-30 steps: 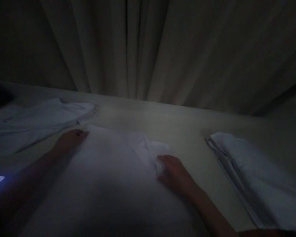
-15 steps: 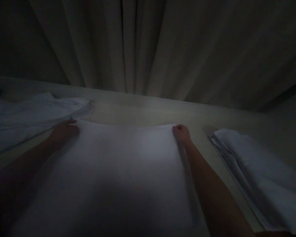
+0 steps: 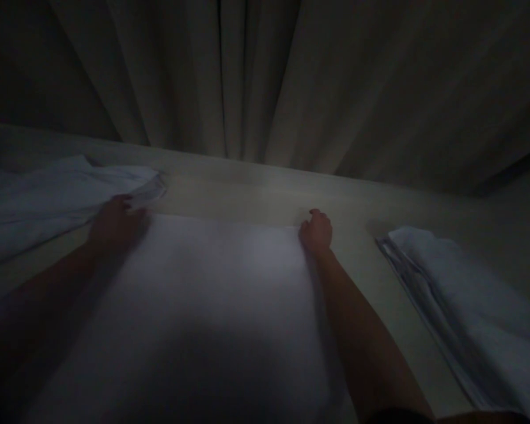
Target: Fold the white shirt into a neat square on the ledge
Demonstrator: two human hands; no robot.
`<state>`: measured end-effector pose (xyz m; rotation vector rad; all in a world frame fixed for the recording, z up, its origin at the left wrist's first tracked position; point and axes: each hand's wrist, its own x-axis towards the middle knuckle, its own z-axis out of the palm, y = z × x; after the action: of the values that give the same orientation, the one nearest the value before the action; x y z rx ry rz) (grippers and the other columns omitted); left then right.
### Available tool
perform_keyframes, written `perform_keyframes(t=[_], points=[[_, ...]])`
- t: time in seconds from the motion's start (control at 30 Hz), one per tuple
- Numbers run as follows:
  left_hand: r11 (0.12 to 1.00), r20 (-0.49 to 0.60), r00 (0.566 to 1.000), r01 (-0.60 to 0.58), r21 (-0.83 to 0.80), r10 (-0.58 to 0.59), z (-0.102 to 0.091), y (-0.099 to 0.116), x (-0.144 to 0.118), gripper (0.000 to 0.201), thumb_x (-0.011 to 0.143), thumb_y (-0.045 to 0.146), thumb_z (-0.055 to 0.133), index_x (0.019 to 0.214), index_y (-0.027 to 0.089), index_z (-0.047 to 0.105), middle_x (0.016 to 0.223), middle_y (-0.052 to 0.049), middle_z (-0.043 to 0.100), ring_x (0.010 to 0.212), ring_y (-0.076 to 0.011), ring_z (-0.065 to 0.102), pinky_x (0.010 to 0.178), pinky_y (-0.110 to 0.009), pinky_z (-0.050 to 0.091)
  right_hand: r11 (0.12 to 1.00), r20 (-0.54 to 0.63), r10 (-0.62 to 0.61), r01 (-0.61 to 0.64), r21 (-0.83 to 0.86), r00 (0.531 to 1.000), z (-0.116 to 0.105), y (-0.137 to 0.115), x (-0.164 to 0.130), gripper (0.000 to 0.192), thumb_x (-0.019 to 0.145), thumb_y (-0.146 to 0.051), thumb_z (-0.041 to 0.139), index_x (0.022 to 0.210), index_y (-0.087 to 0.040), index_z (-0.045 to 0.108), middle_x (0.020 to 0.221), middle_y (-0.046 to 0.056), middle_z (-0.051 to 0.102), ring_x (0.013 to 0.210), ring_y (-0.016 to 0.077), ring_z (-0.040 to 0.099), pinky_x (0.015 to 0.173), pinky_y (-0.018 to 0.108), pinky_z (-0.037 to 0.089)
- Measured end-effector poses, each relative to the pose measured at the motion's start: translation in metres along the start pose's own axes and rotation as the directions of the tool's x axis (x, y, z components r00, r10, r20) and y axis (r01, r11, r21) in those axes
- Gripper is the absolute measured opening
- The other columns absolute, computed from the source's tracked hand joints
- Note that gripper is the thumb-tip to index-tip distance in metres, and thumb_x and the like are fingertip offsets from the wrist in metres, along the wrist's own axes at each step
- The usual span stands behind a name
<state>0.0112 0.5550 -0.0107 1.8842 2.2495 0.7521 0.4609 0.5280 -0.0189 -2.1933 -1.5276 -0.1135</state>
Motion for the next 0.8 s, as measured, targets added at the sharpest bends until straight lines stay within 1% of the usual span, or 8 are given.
perform_keyframes(t=[0.07,0.17,0.23,0.4,0.53,0.67,0.7,0.8], points=[[0.977,-0.010,0.982,-0.186,0.105,0.188,0.003,0.011,-0.013,0.054,0.086,0.043,0.039,0.129,0.011,0.042,0.125,-0.019,0.056,0.115,-0.0299,0.052,0.097,-0.046,0.042,0.978,-0.036,-0.203,0.201,-0.060,0.979,-0.003,-0.015,-0.019,0.045,0.082,-0.027,0.046,0.124,-0.010,0.050,0.119,0.019,0.059,0.110,0.0285,0.054,0.096,0.041,0.041],[0.894,0.188,0.917,-0.389,0.221,0.352,0.014,0.017,-0.037,0.056,0.090,0.051,0.025,0.128,0.017,0.047,0.128,-0.016,0.055,0.118,-0.0312,0.050,0.099,-0.052,0.038,0.902,0.081,-0.410,0.417,-0.114,0.909,-0.003,-0.027,-0.050,0.048,0.089,-0.035,0.040,0.129,-0.010,0.047,0.133,0.019,0.051,0.124,0.0288,0.045,0.105,0.042,0.033],[0.871,0.274,0.907,-0.396,0.291,0.320,0.025,0.010,-0.047,0.066,0.088,0.059,0.019,0.131,0.016,0.044,0.133,-0.019,0.051,0.122,-0.0360,0.046,0.099,-0.057,0.035,0.893,0.177,-0.385,0.414,-0.176,0.906,0.003,-0.023,-0.063,0.053,0.091,-0.042,0.035,0.132,-0.010,0.046,0.139,0.021,0.046,0.129,0.0314,0.040,0.107,0.046,0.030],[0.854,0.252,0.923,-0.369,0.367,0.291,0.047,-0.008,-0.047,0.078,0.084,0.068,0.016,0.139,0.017,0.035,0.145,-0.021,0.035,0.133,-0.0454,0.029,0.103,-0.062,0.026,0.930,0.269,-0.226,0.290,-0.228,0.936,0.022,-0.004,-0.062,0.058,0.094,-0.050,0.025,0.137,-0.014,0.041,0.145,0.020,0.038,0.136,0.0308,0.032,0.107,0.049,0.028],[0.854,0.155,0.933,-0.360,0.375,0.325,0.029,0.005,-0.059,0.074,0.087,0.060,0.016,0.140,0.012,0.033,0.145,-0.024,0.035,0.135,-0.0438,0.027,0.107,-0.060,0.022,0.946,0.215,-0.213,0.256,-0.199,0.953,0.006,-0.014,-0.065,0.062,0.094,-0.050,0.027,0.141,-0.011,0.034,0.148,0.022,0.032,0.138,0.0341,0.027,0.110,0.054,0.023],[0.805,0.146,0.868,-0.495,0.327,0.474,-0.012,0.000,-0.128,0.066,0.090,0.053,0.021,0.141,0.012,0.032,0.149,-0.019,0.032,0.140,-0.0353,0.022,0.112,-0.051,0.022,0.933,0.134,-0.342,0.353,-0.072,0.930,-0.039,-0.017,-0.126,0.063,0.094,-0.049,0.027,0.143,-0.011,0.029,0.153,0.019,0.022,0.142,0.0300,0.018,0.113,0.049,0.023],[0.787,0.151,0.848,-0.528,0.321,0.507,-0.020,-0.009,-0.153,0.066,0.089,0.054,0.023,0.141,0.014,0.034,0.149,-0.018,0.032,0.140,-0.0338,0.022,0.113,-0.050,0.022,0.924,0.139,-0.371,0.379,-0.039,0.918,-0.048,-0.013,-0.149,0.061,0.094,-0.049,0.026,0.143,-0.013,0.030,0.153,0.018,0.022,0.142,0.0281,0.018,0.113,0.048,0.024],[0.769,0.135,0.844,-0.529,0.359,0.518,-0.032,-0.043,-0.222,0.062,0.088,0.054,0.030,0.138,0.019,0.040,0.147,-0.015,0.039,0.139,-0.0343,0.025,0.110,-0.053,0.027,0.909,0.209,-0.400,0.416,-0.033,0.892,-0.065,0.004,-0.218,0.058,0.094,-0.049,0.027,0.140,-0.015,0.039,0.149,0.016,0.033,0.139,0.0284,0.026,0.112,0.050,0.026]])
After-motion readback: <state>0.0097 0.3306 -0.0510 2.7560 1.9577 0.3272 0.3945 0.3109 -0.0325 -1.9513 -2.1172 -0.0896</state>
